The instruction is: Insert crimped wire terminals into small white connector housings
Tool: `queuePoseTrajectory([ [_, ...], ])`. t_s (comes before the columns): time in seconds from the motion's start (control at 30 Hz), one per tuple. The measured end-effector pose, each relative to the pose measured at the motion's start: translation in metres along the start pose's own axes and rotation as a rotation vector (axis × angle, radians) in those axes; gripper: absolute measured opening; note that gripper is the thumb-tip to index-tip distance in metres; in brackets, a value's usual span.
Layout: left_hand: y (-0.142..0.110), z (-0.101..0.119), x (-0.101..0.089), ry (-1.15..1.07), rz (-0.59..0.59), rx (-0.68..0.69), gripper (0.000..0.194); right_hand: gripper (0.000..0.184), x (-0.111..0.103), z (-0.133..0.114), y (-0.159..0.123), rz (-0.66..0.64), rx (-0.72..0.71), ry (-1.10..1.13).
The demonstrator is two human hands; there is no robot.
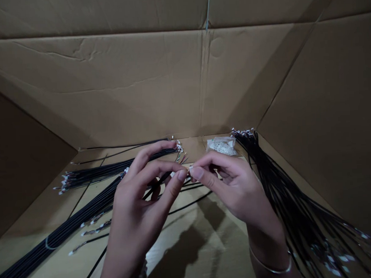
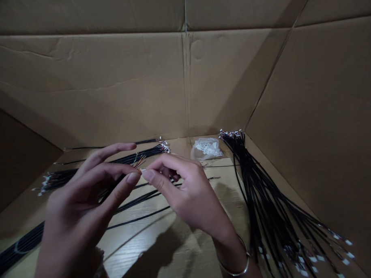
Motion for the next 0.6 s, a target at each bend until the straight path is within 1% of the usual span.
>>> queuePoseTrajectory([
  [0.1, 0.002, -0.004, 0.0, -0.063, -0.047, -0.016, 0.011, 0.018, -0.003, 0.003, 0.003, 0.051, -0.007, 0.078],
  [0.2, 0.003, -0.008, 0.001, -0.113, -0.081, -0.048, 0.013, 0.006, -0.007, 0.011, 0.007, 0.118, 0.011, 0.198],
  [0.23, 0.002, -0.008, 0.002, -0.125, -0.088, -0.054, 0.013, 0.005, -0.007, 0.014, 0.008, 0.128, 0.024, 0.228],
  [0.3, 0.002, -0.009, 0.002, -0.133, -0.095, -0.067, 0.013, 0.011, -0.006, 0.019, 0.009, 0.128, 0.052, 0.272],
  [0.33, 0.002, -0.008, 0.003, -0.129, -0.1, -0.07, 0.013, 0.01, -0.005, 0.02, 0.01, 0.125, 0.057, 0.283],
  [0.47, 0.002, -0.008, 0.004, -0.123, -0.11, -0.069, 0.013, 0.007, -0.004, 0.017, 0.01, 0.116, 0.035, 0.263],
  [0.6, 0.002, -0.006, 0.001, -0.146, -0.069, -0.046, 0.017, 0.009, -0.007, 0.013, 0.009, 0.176, 0.007, 0.206],
])
Point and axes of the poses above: each hand's wrist, its own y-axis towards the middle knuckle, its own x-axis out of the palm, z = x × y, the point moved 8 cm from there along y, towards the middle knuckle
